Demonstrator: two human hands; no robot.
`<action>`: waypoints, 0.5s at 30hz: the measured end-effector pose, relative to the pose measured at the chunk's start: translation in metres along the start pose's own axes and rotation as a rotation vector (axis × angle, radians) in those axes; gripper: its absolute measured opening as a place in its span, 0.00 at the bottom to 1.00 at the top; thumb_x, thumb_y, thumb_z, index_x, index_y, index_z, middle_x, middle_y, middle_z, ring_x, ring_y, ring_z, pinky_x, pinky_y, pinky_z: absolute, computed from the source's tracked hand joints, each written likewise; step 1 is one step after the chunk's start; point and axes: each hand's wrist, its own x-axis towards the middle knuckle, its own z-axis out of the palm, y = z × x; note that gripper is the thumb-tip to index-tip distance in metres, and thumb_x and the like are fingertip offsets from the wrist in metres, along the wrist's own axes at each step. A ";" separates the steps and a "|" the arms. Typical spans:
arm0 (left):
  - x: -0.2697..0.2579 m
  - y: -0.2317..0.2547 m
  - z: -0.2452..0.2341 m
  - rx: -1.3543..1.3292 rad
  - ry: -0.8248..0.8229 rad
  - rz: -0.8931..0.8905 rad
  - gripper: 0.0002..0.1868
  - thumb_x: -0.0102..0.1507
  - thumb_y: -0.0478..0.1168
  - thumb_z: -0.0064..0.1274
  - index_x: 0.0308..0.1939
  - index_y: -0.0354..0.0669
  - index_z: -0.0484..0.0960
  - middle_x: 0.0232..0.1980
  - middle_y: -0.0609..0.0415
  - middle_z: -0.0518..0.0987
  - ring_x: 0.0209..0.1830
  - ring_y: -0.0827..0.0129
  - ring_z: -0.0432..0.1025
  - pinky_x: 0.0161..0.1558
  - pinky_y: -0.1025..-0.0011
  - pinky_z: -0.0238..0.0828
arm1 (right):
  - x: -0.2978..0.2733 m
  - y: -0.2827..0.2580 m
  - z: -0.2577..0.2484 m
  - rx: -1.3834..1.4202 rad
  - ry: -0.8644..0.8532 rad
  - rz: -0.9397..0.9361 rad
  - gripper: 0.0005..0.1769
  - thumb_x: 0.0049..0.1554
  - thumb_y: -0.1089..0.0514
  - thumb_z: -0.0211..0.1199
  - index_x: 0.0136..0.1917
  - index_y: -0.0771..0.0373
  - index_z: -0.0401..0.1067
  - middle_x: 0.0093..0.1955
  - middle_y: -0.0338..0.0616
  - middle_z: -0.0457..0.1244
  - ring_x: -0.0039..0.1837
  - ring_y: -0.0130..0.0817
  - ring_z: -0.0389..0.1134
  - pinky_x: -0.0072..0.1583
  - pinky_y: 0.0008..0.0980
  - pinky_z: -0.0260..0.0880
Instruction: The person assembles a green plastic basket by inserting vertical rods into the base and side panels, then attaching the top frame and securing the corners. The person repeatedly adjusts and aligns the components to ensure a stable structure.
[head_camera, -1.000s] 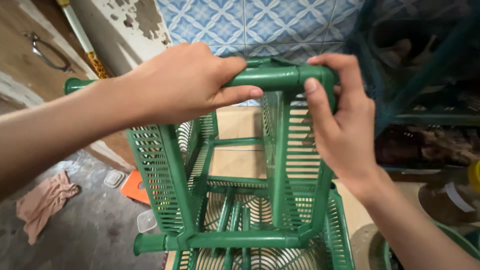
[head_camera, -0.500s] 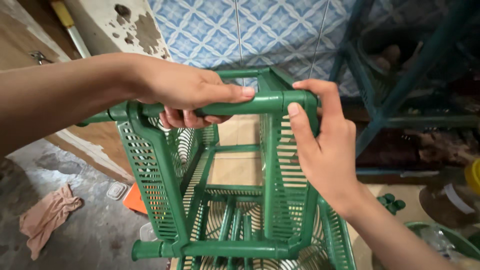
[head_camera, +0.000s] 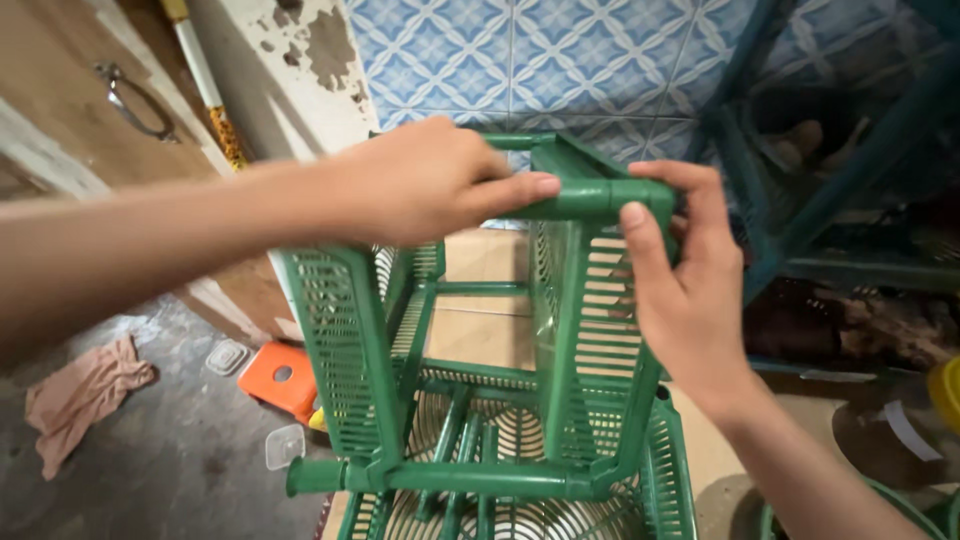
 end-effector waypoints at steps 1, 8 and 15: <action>-0.006 0.005 0.008 0.141 0.216 0.140 0.32 0.71 0.69 0.38 0.30 0.49 0.78 0.17 0.64 0.61 0.18 0.66 0.58 0.24 0.61 0.56 | 0.000 0.002 -0.001 0.007 -0.009 -0.036 0.13 0.72 0.60 0.55 0.68 0.63 0.63 0.48 0.35 0.64 0.46 0.18 0.64 0.46 0.22 0.65; -0.034 0.008 0.048 0.631 0.771 0.277 0.29 0.64 0.65 0.55 0.40 0.39 0.75 0.29 0.52 0.74 0.25 0.57 0.73 0.29 0.58 0.70 | -0.002 0.005 0.002 0.072 0.000 -0.004 0.13 0.71 0.59 0.55 0.67 0.63 0.62 0.47 0.32 0.62 0.44 0.18 0.62 0.42 0.21 0.62; -0.008 -0.003 0.021 0.448 0.261 0.168 0.35 0.66 0.71 0.46 0.35 0.39 0.78 0.21 0.46 0.77 0.21 0.48 0.74 0.27 0.52 0.72 | -0.005 -0.001 0.005 -0.069 0.056 -0.080 0.12 0.72 0.58 0.55 0.67 0.63 0.64 0.45 0.34 0.64 0.44 0.17 0.63 0.43 0.21 0.62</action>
